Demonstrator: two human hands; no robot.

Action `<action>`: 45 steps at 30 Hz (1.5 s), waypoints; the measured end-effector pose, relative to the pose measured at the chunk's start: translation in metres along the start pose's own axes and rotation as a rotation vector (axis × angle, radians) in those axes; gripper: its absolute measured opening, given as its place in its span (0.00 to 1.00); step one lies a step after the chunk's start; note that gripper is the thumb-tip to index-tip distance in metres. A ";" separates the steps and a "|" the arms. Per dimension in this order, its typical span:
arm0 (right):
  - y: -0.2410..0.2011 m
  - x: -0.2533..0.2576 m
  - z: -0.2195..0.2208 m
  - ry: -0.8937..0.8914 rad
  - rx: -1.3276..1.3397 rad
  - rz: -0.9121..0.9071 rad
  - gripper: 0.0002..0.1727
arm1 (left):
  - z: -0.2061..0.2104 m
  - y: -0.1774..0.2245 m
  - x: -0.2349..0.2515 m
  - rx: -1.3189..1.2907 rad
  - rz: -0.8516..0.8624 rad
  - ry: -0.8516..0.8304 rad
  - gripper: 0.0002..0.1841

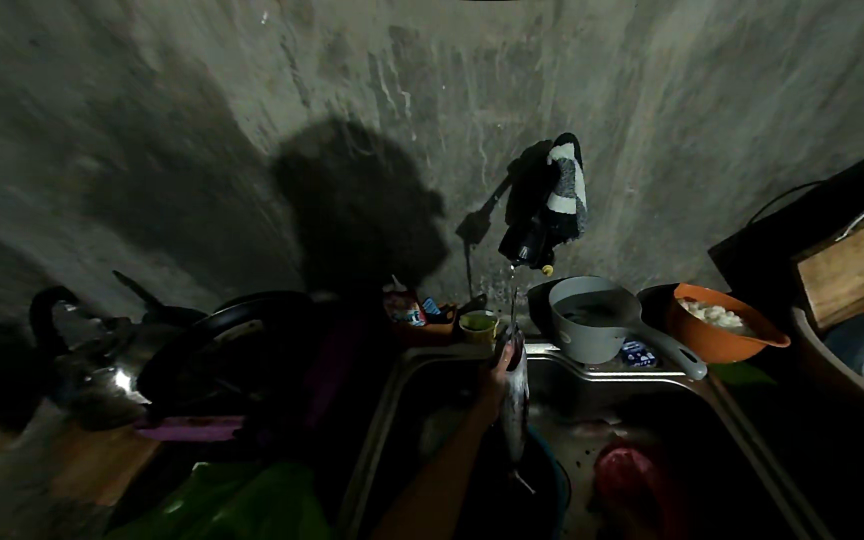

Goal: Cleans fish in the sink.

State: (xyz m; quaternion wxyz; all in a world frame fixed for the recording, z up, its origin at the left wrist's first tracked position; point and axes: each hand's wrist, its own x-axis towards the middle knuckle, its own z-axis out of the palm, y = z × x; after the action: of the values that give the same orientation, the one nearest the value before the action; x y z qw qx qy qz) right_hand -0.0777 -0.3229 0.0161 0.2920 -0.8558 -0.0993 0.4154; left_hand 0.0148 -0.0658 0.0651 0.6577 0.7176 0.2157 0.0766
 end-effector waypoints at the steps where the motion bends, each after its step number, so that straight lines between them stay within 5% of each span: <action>1: -0.016 0.006 -0.003 0.113 -0.006 -0.063 0.26 | 0.001 0.001 0.000 -0.002 -0.010 0.001 0.29; 5: -0.095 0.009 -0.018 0.529 0.086 -0.381 0.22 | 0.003 0.007 -0.002 -0.010 -0.051 -0.007 0.32; 10: -0.125 0.034 -0.022 0.736 0.074 -0.603 0.18 | 0.006 0.027 -0.008 0.014 -0.072 -0.004 0.31; 17: -0.136 0.045 -0.023 0.765 -0.041 -0.544 0.23 | 0.002 0.039 -0.009 0.065 -0.094 0.008 0.32; 24: -0.142 0.063 -0.018 1.022 0.215 -0.653 0.10 | 0.006 0.043 -0.008 0.010 -0.091 0.011 0.33; 32: -0.137 0.069 -0.009 1.129 0.317 -0.760 0.10 | 0.005 0.050 -0.009 0.035 -0.058 -0.035 0.34; 38: -0.136 0.073 -0.012 0.988 0.342 -0.728 0.20 | 0.007 0.052 -0.009 0.055 -0.027 -0.055 0.35; 45: -0.149 0.082 -0.021 1.134 0.535 -0.805 0.10 | 0.011 0.059 -0.016 0.034 -0.008 -0.058 0.33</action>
State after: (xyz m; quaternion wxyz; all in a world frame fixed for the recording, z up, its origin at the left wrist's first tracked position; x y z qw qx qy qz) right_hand 0.0012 -0.1770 0.0592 0.6262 -0.7360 -0.1348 -0.2193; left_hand 0.0169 -0.0853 0.1245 0.6517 0.7297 0.2009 0.0494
